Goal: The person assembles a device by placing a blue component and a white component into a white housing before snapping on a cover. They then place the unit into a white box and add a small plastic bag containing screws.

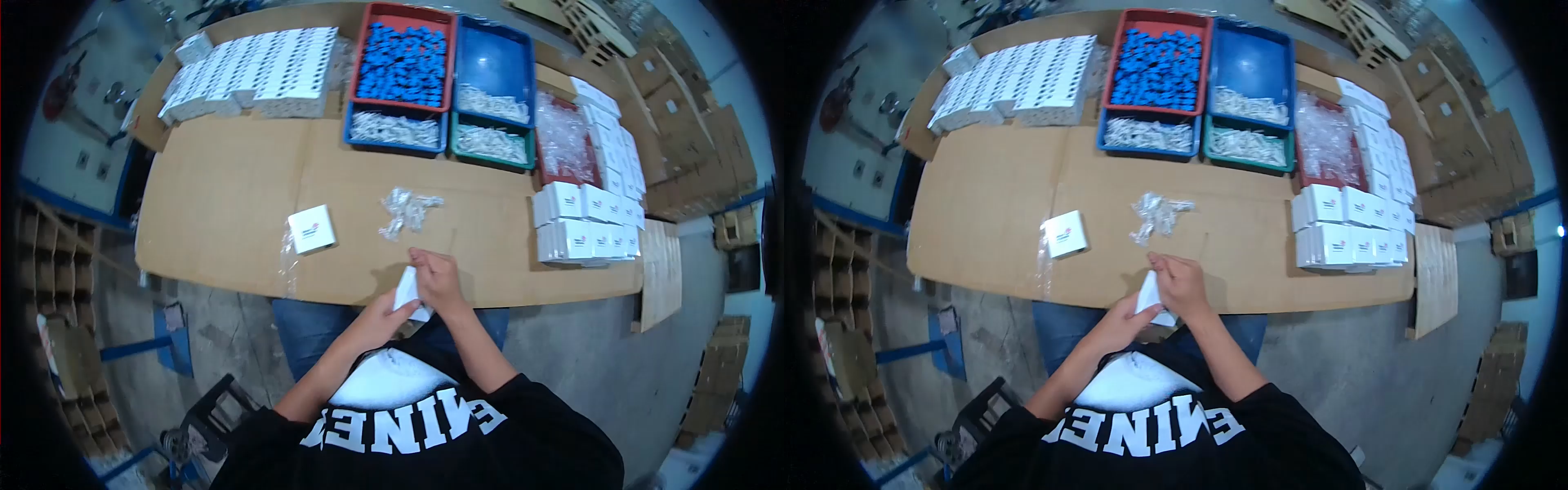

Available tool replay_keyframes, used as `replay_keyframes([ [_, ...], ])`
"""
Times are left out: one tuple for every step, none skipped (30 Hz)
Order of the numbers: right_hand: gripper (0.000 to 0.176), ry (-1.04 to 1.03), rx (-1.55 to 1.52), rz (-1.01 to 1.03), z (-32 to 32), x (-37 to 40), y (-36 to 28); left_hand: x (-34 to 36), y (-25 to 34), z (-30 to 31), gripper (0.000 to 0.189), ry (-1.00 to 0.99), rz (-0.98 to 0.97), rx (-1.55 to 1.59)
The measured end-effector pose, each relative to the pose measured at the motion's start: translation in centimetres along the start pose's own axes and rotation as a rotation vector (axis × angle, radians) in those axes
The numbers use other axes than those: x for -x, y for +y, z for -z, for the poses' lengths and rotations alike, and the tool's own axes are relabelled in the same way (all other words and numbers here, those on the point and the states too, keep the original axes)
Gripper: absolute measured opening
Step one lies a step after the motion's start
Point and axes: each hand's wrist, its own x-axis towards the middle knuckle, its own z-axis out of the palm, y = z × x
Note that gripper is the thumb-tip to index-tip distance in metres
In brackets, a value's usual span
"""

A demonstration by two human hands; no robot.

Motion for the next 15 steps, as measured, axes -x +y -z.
replay_keyframes([
  [0.024, -0.044, 0.007, -0.108, 0.5, -0.2, 0.0, -0.6, -0.6, -0.1, 0.033, 0.003, 0.007, 0.196],
  [0.024, -0.012, 0.027, -0.112, 1.4, -0.3, -0.3, -1.1, -1.0, -0.2, 0.034, 0.037, 0.039, 0.264],
  [0.033, -0.131, -0.004, -0.014, 2.4, -0.5, -1.5, -1.5, -0.9, -0.1, 0.035, 0.074, 0.074, 0.329],
  [0.053, -0.255, -0.036, 0.087, 3.4, -0.7, -2.4, -1.6, -0.7, 0.3, 0.036, 0.105, 0.078, 0.413],
  [0.053, -0.232, -0.026, 0.088, 4.3, -0.7, -3.2, -1.5, -0.3, 0.4, 0.039, 0.163, 0.071, 0.413],
  [0.067, -0.384, 0.079, 0.098, 5.2, -0.7, -3.8, -1.8, -0.2, 1.3, 0.039, 0.123, 0.111, 0.314],
  [0.083, -0.536, 0.185, 0.102, 5.8, -0.6, -4.0, -2.0, 0.0, 2.0, 0.04, 0.084, 0.15, 0.215],
  [0.086, -0.549, 0.214, 0.108, 6.1, -0.4, -3.8, -2.2, 0.2, 1.9, 0.04, 0.066, 0.15, 0.209],
  [0.086, -0.534, 0.223, 0.102, 6.5, -0.3, -4.2, -2.2, 0.6, 1.7, 0.041, 0.035, 0.141, 0.242],
  [0.086, -0.534, 0.283, 0.102, 7.1, -0.5, -4.7, -2.3, 1.1, 1.4, 0.043, 0.004, 0.128, 0.273],
  [0.085, -0.533, 0.344, 0.103, 7.6, -0.8, -5.1, -2.3, 1.4, 1.0, 0.043, -0.011, 0.122, 0.267],
  [0.085, -0.516, 0.354, 0.101, 8.3, -1.2, -4.5, -2.2, 1.7, 0.4, 0.044, 0.001, 0.047, 0.387],
  [0.084, -0.426, 0.38, 0.142, 9.1, -1.8, -3.0, -2.2, 2.1, 0.0, 0.044, 0.012, -0.026, 0.506],
  [0.082, -0.337, 0.408, 0.186, 10.3, -2.6, -1.5, -2.0, 2.9, -0.3, 0.046, 0.088, -0.061, 0.455],
  [0.078, -0.204, 0.468, 0.195, 12.1, -3.9, -0.3, -2.0, 3.1, -0.1, 0.046, 0.075, -0.066, 0.453],
])
